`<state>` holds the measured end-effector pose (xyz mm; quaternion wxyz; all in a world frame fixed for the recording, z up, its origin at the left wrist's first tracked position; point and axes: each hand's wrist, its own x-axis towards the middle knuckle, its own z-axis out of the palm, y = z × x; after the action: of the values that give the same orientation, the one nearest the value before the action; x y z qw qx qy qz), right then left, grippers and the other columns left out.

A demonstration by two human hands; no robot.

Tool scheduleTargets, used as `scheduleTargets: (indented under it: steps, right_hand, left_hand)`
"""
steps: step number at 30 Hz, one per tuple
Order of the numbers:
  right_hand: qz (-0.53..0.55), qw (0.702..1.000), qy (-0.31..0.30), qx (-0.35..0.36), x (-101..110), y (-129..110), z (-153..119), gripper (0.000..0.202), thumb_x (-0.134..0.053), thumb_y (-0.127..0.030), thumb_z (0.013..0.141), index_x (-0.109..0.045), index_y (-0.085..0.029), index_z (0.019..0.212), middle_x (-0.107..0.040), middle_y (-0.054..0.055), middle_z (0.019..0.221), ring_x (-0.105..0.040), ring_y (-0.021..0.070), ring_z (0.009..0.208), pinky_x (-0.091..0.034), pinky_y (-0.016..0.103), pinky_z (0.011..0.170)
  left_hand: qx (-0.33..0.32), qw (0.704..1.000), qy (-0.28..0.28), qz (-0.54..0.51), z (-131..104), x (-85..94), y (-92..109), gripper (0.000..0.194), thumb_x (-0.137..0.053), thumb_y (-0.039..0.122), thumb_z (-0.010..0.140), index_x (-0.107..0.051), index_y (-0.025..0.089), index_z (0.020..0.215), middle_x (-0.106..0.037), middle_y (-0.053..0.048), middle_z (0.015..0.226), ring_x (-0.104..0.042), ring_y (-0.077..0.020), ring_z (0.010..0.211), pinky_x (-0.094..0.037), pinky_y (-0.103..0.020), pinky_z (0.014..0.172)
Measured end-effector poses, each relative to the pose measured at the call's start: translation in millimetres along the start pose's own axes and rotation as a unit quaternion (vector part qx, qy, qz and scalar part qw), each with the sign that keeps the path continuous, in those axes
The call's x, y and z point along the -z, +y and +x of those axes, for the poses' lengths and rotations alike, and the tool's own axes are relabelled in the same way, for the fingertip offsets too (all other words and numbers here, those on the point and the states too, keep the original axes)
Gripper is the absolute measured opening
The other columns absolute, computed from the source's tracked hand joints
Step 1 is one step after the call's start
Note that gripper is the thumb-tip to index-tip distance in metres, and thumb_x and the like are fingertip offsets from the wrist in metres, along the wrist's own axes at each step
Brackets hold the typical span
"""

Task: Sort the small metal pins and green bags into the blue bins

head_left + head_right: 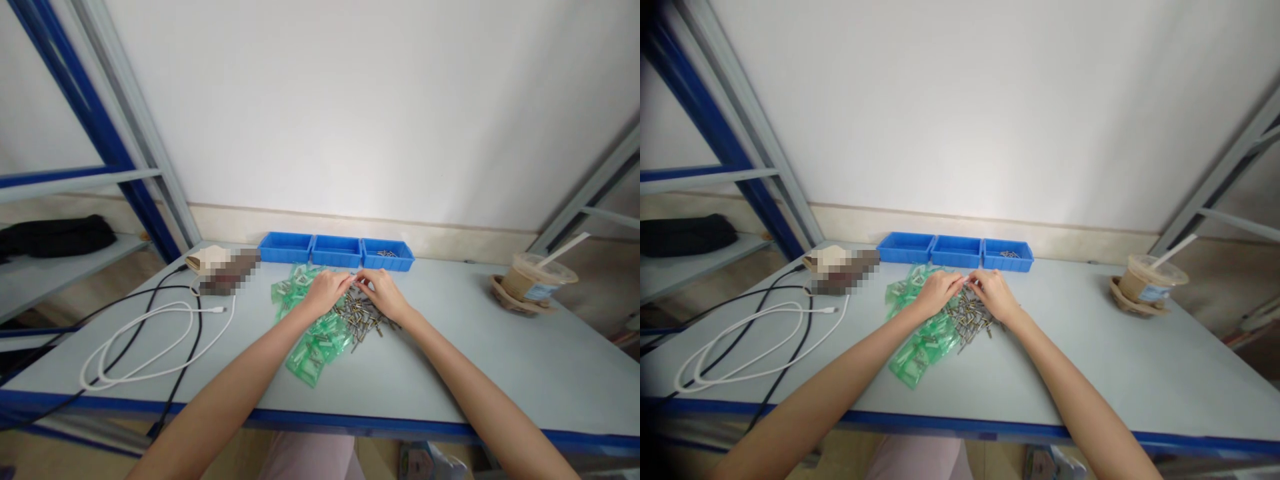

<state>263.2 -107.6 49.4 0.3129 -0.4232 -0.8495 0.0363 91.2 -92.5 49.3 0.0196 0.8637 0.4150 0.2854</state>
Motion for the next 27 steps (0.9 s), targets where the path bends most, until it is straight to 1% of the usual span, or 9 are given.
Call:
scheduleTargets:
  steps: [4,7,10,12,14,16,20,22,27]
  right_hand:
    - [-0.051,0.998,0.018,-0.018,4.7,9.2,6.9,0.016,-0.046,-0.027,0.088,-0.060,-0.021,0.093,-0.068,0.002,0.087,-0.060,0.0156,0.077,-0.031,0.029,0.075]
    - [-0.121,0.990,0.043,-0.058,14.9,31.1,18.6,0.020,-0.044,-0.029,0.089,-0.062,-0.020,0.092,-0.067,0.004,0.089,-0.059,0.0171,0.078,-0.030,0.030,0.073]
    - [-0.215,0.969,0.063,-0.101,24.2,51.8,27.9,0.022,-0.044,-0.028,0.088,-0.064,-0.018,0.091,-0.064,0.009,0.096,-0.055,0.0222,0.087,-0.030,0.033,0.073]
    - [-0.253,0.956,0.097,-0.116,26.7,56.0,28.5,0.023,-0.045,-0.028,0.087,-0.063,-0.019,0.098,-0.059,0.012,0.107,-0.050,0.0254,0.095,-0.030,0.036,0.076]
    - [-0.252,0.955,0.117,-0.109,25.7,51.9,23.9,0.024,-0.045,-0.027,0.087,-0.061,-0.021,0.104,-0.055,0.012,0.111,-0.047,0.0255,0.097,-0.030,0.037,0.077]
    - [-0.224,0.969,0.074,-0.074,22.1,43.4,15.3,0.022,-0.046,-0.026,0.086,-0.062,-0.024,0.102,-0.057,0.009,0.106,-0.047,0.0239,0.095,-0.030,0.036,0.077]
    - [-0.154,0.985,-0.075,-0.036,12.6,31.5,-3.2,0.015,-0.055,-0.027,0.081,-0.064,-0.029,0.092,-0.061,0.002,0.101,-0.051,0.0222,0.094,-0.031,0.033,0.074]
    - [-0.127,0.985,-0.099,-0.056,9.0,30.9,-8.3,0.014,-0.056,-0.026,0.080,-0.065,-0.028,0.090,-0.062,0.001,0.099,-0.053,0.0208,0.092,-0.031,0.032,0.074]
    - [-0.097,0.984,-0.111,-0.102,6.6,33.4,-9.2,0.009,-0.056,-0.023,0.078,-0.064,-0.022,0.082,-0.064,0.002,0.088,-0.057,0.0174,0.082,-0.032,0.030,0.073]
  left_hand:
    - [0.015,1.000,0.020,-0.009,0.6,1.7,-2.6,0.042,-0.033,0.032,0.093,-0.058,0.016,0.062,-0.058,0.000,0.055,-0.055,-0.0134,0.056,-0.036,-0.024,0.064]
    - [0.030,0.998,0.041,-0.020,0.8,3.2,-4.8,0.045,-0.029,0.032,0.094,-0.059,0.017,0.064,-0.059,0.000,0.056,-0.055,-0.0132,0.057,-0.035,-0.024,0.065]
    - [0.036,0.998,0.044,-0.025,0.7,5.3,-5.3,0.045,-0.029,0.032,0.094,-0.058,0.016,0.064,-0.059,0.000,0.056,-0.055,-0.0132,0.057,-0.035,-0.024,0.064]
    - [0.039,0.998,0.041,-0.023,0.7,6.8,-4.9,0.044,-0.030,0.032,0.093,-0.058,0.016,0.064,-0.059,0.000,0.056,-0.055,-0.0132,0.057,-0.035,-0.024,0.064]
    - [0.039,0.998,0.036,-0.021,0.7,7.9,-4.7,0.044,-0.030,0.033,0.093,-0.058,0.016,0.065,-0.059,0.000,0.056,-0.055,-0.0131,0.056,-0.035,-0.024,0.064]
    - [0.035,0.999,0.030,-0.019,0.8,8.0,-4.9,0.044,-0.030,0.033,0.093,-0.059,0.016,0.065,-0.059,-0.001,0.056,-0.055,-0.0132,0.056,-0.036,-0.024,0.064]
    - [0.029,0.999,0.018,-0.006,0.6,4.4,-6.2,0.043,-0.030,0.034,0.093,-0.059,0.016,0.067,-0.059,-0.002,0.056,-0.055,-0.0143,0.057,-0.036,-0.024,0.063]
    - [0.026,1.000,0.012,-0.001,0.4,1.8,-6.9,0.043,-0.031,0.034,0.093,-0.060,0.015,0.068,-0.059,-0.002,0.055,-0.055,-0.0148,0.057,-0.037,-0.025,0.064]
    - [0.012,1.000,0.005,0.010,0.4,-1.3,-7.3,0.043,-0.032,0.035,0.092,-0.061,0.015,0.067,-0.059,-0.002,0.055,-0.056,-0.0145,0.056,-0.038,-0.024,0.063]
